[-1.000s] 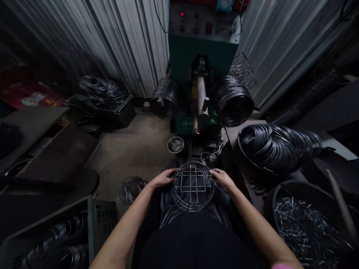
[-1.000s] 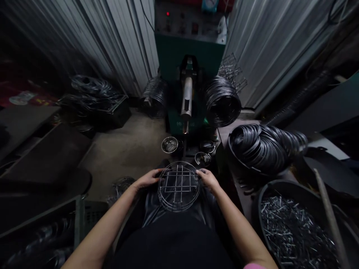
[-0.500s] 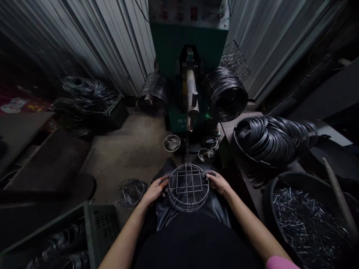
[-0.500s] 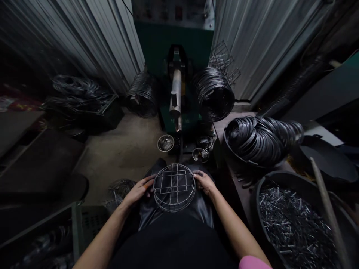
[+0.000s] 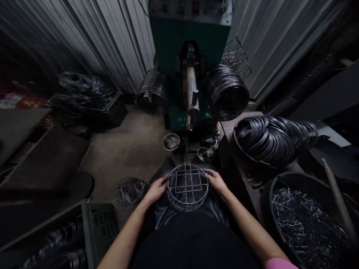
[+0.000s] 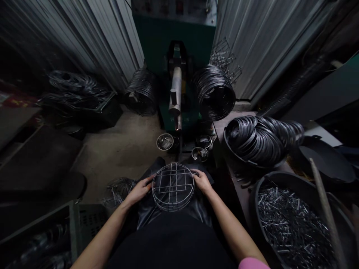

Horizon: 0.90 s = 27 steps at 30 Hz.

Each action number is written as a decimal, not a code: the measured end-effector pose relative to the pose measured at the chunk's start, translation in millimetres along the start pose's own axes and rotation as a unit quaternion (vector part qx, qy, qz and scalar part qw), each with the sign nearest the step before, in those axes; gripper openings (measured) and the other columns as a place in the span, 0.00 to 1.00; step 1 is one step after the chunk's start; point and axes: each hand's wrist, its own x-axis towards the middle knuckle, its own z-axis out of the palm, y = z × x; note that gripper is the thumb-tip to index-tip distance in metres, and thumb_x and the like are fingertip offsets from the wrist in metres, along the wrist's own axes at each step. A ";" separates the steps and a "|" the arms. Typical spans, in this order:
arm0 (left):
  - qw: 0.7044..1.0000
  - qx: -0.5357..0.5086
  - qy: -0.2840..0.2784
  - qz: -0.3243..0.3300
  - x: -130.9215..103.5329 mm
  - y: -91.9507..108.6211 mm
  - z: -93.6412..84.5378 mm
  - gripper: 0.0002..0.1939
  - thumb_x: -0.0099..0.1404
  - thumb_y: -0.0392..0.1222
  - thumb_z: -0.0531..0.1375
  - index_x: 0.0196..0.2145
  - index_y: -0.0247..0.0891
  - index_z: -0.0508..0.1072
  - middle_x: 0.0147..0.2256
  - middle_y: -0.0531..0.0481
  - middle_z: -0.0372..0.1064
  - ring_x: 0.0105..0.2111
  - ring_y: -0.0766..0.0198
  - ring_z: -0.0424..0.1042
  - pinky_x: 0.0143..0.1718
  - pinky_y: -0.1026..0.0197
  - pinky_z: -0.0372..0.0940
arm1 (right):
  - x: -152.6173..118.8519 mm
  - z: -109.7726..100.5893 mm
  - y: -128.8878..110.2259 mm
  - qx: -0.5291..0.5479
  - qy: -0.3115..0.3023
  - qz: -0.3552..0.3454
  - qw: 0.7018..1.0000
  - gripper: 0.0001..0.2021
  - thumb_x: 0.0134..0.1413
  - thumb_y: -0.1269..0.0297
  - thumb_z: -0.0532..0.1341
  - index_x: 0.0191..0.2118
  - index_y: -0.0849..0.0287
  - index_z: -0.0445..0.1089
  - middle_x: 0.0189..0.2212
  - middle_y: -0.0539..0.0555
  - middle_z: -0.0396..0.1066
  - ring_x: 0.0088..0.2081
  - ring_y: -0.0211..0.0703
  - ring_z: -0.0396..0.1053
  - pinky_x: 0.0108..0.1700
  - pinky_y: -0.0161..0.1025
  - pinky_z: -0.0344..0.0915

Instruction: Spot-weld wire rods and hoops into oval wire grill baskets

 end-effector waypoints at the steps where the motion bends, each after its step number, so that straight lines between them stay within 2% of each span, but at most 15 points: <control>1: 1.000 0.004 -0.005 0.005 0.5 -0.1 0.1 0.31 0.55 0.53 0.56 0.54 0.34 0.68 0.55 0.46 0.66 0.57 0.51 0.61 0.60 0.49 0.54 | 0.8 -1.1 -0.2 -0.010 -0.007 -0.007 1.000 0.15 0.45 0.59 0.63 0.40 0.59 0.75 0.42 0.56 0.76 0.47 0.51 0.71 0.52 0.47 0.64; 5: 0.999 0.022 -0.018 0.023 1.1 -0.6 1.7 0.31 0.56 0.53 0.55 0.54 0.35 0.68 0.56 0.48 0.65 0.58 0.52 0.60 0.62 0.49 0.50 | 4.0 -6.1 2.3 -0.073 -0.027 -0.034 0.996 0.14 0.45 0.66 0.63 0.41 0.57 0.76 0.42 0.54 0.76 0.48 0.51 0.71 0.56 0.49 0.61; 9: 0.995 0.094 -0.022 0.016 0.7 -1.7 -1.2 0.30 0.58 0.50 0.54 0.57 0.35 0.65 0.56 0.46 0.64 0.58 0.52 0.60 0.61 0.51 0.50 | 3.9 -9.9 5.6 -0.121 -0.031 -0.025 0.992 0.16 0.45 0.70 0.62 0.43 0.57 0.76 0.42 0.54 0.76 0.48 0.52 0.71 0.56 0.50 0.60; 12: 0.987 0.142 -0.077 0.018 -2.2 -0.6 -14.0 0.33 0.58 0.48 0.55 0.60 0.33 0.60 0.59 0.42 0.60 0.59 0.52 0.58 0.61 0.52 0.49 | -0.8 -12.5 6.5 -0.121 -0.049 -0.025 0.991 0.19 0.44 0.71 0.64 0.46 0.57 0.74 0.46 0.53 0.75 0.51 0.51 0.69 0.59 0.50 0.57; 15: 0.973 0.153 -0.165 0.043 -8.0 4.6 -27.7 0.43 0.52 0.51 0.62 0.62 0.35 0.55 0.62 0.42 0.55 0.61 0.51 0.54 0.62 0.52 0.48 | -6.1 -15.2 7.8 -0.103 -0.070 -0.015 0.992 0.23 0.43 0.70 0.65 0.49 0.56 0.72 0.49 0.52 0.72 0.54 0.51 0.66 0.61 0.49 0.53; 17: 0.967 0.169 -0.187 0.044 -12.9 10.2 -29.0 0.53 0.42 0.53 0.68 0.63 0.37 0.52 0.61 0.40 0.56 0.61 0.48 0.55 0.61 0.52 0.50 | -7.9 -16.1 9.3 -0.098 -0.073 -0.012 0.992 0.24 0.42 0.69 0.66 0.51 0.56 0.71 0.50 0.53 0.71 0.55 0.51 0.65 0.62 0.49 0.52; 20: 0.962 0.229 -0.149 0.011 -21.5 19.1 -16.2 0.63 0.35 0.58 0.70 0.64 0.36 0.48 0.57 0.36 0.59 0.57 0.41 0.59 0.57 0.49 0.55 | -8.7 -15.5 11.2 -0.100 -0.070 -0.017 0.992 0.26 0.42 0.69 0.67 0.51 0.57 0.71 0.51 0.53 0.71 0.56 0.52 0.64 0.62 0.50 0.52; 23: 0.946 0.310 -0.093 -0.026 -30.3 25.7 2.3 0.64 0.37 0.62 0.68 0.64 0.38 0.44 0.56 0.34 0.57 0.54 0.38 0.61 0.51 0.48 0.60 | -9.8 -13.6 11.5 -0.102 -0.058 -0.018 0.993 0.26 0.40 0.71 0.67 0.50 0.56 0.72 0.51 0.53 0.71 0.56 0.52 0.64 0.62 0.49 0.53; 27: 0.929 0.363 -0.069 -0.038 -37.6 31.4 16.7 0.63 0.39 0.61 0.68 0.65 0.39 0.41 0.54 0.35 0.57 0.53 0.39 0.63 0.47 0.49 0.63 | -12.8 -11.5 10.5 -0.110 -0.042 -0.020 0.993 0.25 0.40 0.73 0.66 0.50 0.55 0.72 0.50 0.52 0.71 0.55 0.51 0.65 0.62 0.49 0.53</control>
